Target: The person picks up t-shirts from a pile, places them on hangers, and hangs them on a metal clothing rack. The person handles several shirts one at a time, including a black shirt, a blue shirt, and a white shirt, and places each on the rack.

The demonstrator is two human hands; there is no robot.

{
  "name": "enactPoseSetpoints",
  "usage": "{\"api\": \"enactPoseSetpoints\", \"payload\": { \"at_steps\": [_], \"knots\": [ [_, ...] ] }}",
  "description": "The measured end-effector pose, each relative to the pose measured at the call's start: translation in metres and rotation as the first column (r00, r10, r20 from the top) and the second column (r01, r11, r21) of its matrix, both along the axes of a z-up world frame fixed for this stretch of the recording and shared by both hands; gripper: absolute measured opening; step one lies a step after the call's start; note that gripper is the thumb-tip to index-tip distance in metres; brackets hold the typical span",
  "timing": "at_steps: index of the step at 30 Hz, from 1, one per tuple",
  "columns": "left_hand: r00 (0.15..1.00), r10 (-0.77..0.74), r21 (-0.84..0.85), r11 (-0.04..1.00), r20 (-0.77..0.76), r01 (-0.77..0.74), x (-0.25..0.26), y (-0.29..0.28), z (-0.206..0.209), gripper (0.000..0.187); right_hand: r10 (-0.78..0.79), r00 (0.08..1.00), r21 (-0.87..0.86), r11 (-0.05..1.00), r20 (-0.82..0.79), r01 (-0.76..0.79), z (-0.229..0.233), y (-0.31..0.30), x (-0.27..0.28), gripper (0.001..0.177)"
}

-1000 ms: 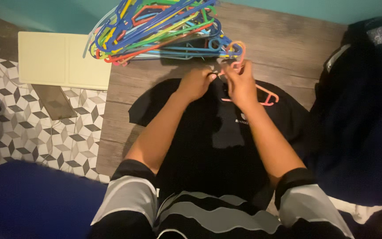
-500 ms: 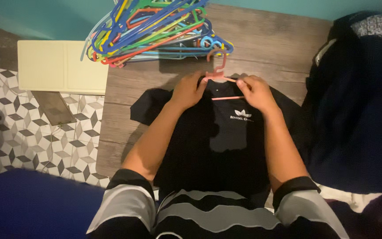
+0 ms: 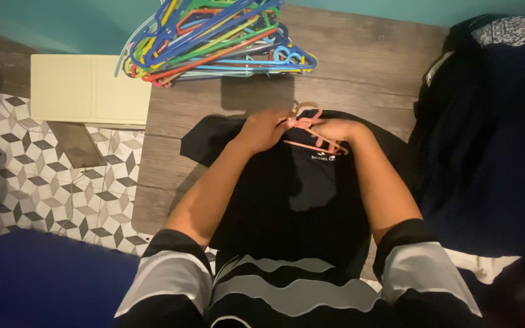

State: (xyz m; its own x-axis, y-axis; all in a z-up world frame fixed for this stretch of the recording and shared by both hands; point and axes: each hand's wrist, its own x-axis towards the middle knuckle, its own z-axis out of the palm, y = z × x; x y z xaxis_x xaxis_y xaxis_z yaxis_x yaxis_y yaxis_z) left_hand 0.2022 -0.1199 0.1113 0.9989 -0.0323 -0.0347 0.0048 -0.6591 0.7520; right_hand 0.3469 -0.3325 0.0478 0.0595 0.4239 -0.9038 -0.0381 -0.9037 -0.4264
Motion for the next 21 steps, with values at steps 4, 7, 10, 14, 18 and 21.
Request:
{"api": "enactPoseSetpoints", "payload": {
  "at_steps": [4,7,10,14,18,21],
  "knots": [
    [0.996,0.007,-0.104,0.995,0.085,0.002,-0.011,0.002,0.010,0.027,-0.095,0.974,0.029,0.995,0.207,0.091,0.007,-0.007,-0.011,0.047],
    [0.993,0.039,-0.039,0.999,0.107,-0.035,-0.014,0.007,0.013,0.023,-0.337,0.885,0.203,0.937,0.322,0.283,0.011,-0.021,-0.018,0.030],
    [0.996,0.070,-0.087,0.994,0.054,-0.065,-0.016,0.018,0.015,0.023,-0.557,0.744,0.433,0.811,0.369,0.393,0.006,-0.040,-0.021,0.030],
    [0.994,0.103,-0.077,0.992,0.045,-0.099,-0.014,0.025,0.017,0.022,-0.666,0.650,0.506,0.729,0.366,0.461,-0.007,-0.073,-0.024,0.034],
    [0.988,0.134,-0.064,0.990,0.080,-0.129,-0.014,0.030,0.020,0.019,-0.753,0.562,0.573,0.641,0.343,0.511,-0.017,-0.097,-0.029,0.039],
    [0.978,0.189,-0.098,0.979,0.090,-0.180,-0.017,0.033,0.023,0.021,-0.847,0.475,0.616,0.511,0.241,0.600,-0.023,-0.103,-0.031,0.033]
  ]
}}
